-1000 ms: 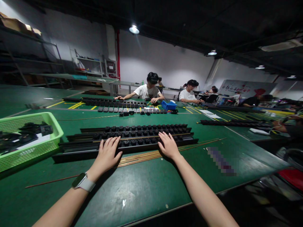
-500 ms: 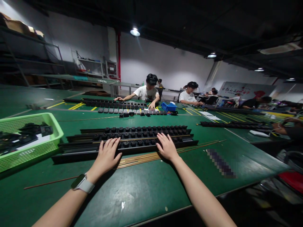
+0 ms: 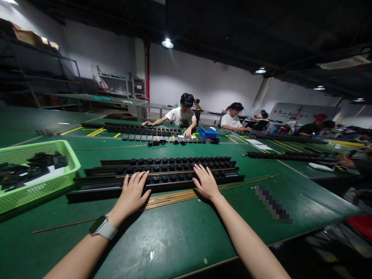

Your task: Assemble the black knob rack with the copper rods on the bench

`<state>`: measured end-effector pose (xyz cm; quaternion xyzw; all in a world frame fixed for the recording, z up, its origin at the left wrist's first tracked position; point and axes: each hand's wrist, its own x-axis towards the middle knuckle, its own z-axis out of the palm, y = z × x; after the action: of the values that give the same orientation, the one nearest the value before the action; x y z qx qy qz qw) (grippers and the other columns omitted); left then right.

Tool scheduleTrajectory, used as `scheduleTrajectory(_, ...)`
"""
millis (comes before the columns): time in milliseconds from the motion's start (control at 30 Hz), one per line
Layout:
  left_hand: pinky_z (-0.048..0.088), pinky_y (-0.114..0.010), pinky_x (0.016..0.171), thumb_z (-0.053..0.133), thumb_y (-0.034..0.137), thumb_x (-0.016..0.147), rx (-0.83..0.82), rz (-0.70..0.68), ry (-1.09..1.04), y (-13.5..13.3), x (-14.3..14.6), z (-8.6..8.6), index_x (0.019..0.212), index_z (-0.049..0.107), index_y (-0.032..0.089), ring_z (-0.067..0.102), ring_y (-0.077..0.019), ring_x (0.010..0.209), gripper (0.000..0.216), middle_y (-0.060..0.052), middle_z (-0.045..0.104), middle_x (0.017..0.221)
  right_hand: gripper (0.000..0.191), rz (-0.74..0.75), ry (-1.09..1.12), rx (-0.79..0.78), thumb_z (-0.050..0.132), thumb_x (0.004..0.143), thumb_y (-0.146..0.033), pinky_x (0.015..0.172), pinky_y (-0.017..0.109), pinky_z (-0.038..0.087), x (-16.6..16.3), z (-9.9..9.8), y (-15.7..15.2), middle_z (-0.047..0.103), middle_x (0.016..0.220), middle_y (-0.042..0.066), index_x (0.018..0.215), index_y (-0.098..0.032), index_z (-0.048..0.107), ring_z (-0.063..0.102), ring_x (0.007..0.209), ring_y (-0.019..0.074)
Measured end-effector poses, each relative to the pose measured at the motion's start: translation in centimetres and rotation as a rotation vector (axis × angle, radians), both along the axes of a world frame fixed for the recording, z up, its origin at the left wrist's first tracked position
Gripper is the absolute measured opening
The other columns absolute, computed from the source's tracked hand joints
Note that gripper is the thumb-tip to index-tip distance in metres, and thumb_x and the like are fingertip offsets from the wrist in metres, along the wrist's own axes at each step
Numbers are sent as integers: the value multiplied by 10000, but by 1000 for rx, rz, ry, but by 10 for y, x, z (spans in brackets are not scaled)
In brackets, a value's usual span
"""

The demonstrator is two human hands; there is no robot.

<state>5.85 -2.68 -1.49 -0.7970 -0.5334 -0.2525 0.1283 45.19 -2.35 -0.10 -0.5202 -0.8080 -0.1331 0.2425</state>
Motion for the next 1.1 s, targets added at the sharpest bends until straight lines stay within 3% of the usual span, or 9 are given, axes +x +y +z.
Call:
scheduleTrajectory(233, 191, -667, 1321, 504, 400, 999, 21, -3, -8, 1, -1, -3, 1663, 389, 184, 442, -365, 1536, 708, -163, 540, 1629, 603, 9, 6, 46, 429, 1125, -365, 1351, 571, 203, -9, 13, -6, 385, 1743, 87, 1705, -215, 362, 306, 1643, 275)
scheduleTrajectory(467, 185, -653, 1329, 515, 389, 1001, 26, -1, -4, -2, 0, -1, 1664, 382, 182, 436, -354, 1544, 707, -155, 532, 1637, 629, 139, 4, -7, 437, 1130, -402, 1351, 516, 238, -75, 40, -14, 358, 1757, 84, 1720, -214, 325, 299, 1646, 261)
scheduleTrajectory(600, 195, -652, 1329, 526, 382, 994, 36, -7, -4, -3, 0, 0, 1664, 381, 189, 447, -350, 1535, 712, -153, 544, 1624, 642, 136, -2, -73, 466, 1127, -472, 1352, 522, 236, -110, 34, -7, 372, 1748, 112, 1688, -168, 391, 302, 1644, 284)
scheduleTrajectory(767, 203, -653, 1327, 536, 376, 988, 41, -10, -5, -3, 0, 0, 1668, 377, 193, 446, -353, 1534, 722, -153, 542, 1626, 624, 107, 10, -91, 441, 1135, -484, 1353, 552, 210, -126, 15, -5, 418, 1724, 125, 1660, -147, 435, 343, 1623, 299)
scheduleTrajectory(867, 197, -657, 1328, 535, 381, 993, 32, -9, -5, -4, 1, 1, 1667, 376, 181, 436, -358, 1541, 722, -158, 536, 1630, 636, 130, 5, -76, 461, 1125, -486, 1355, 551, 196, -126, 15, -8, 408, 1732, 120, 1660, -144, 429, 320, 1632, 296)
scheduleTrajectory(967, 199, -661, 1327, 532, 388, 996, 26, -9, -14, -4, 0, 1, 1676, 366, 203, 439, -356, 1542, 724, -156, 539, 1627, 594, 88, 38, -50, 441, 1128, -443, 1348, 508, 220, -111, 30, -10, 437, 1720, 111, 1643, -146, 452, 340, 1621, 272)
scheduleTrajectory(1033, 200, -661, 1326, 530, 390, 997, 23, -12, -16, -4, 0, 1, 1678, 366, 208, 444, -357, 1539, 724, -155, 542, 1623, 560, -52, 92, -29, 420, 1128, -431, 1325, 478, 264, -85, 42, -14, 489, 1687, 123, 1607, -153, 499, 407, 1580, 268)
scheduleTrajectory(1100, 199, -665, 1325, 526, 394, 997, 21, -14, -15, -3, 0, 1, 1677, 370, 199, 446, -363, 1535, 725, -158, 544, 1621, 547, -326, 157, -48, 426, 1114, -442, 1246, 468, 372, -47, 50, -22, 563, 1614, 166, 1547, -137, 562, 519, 1480, 302)
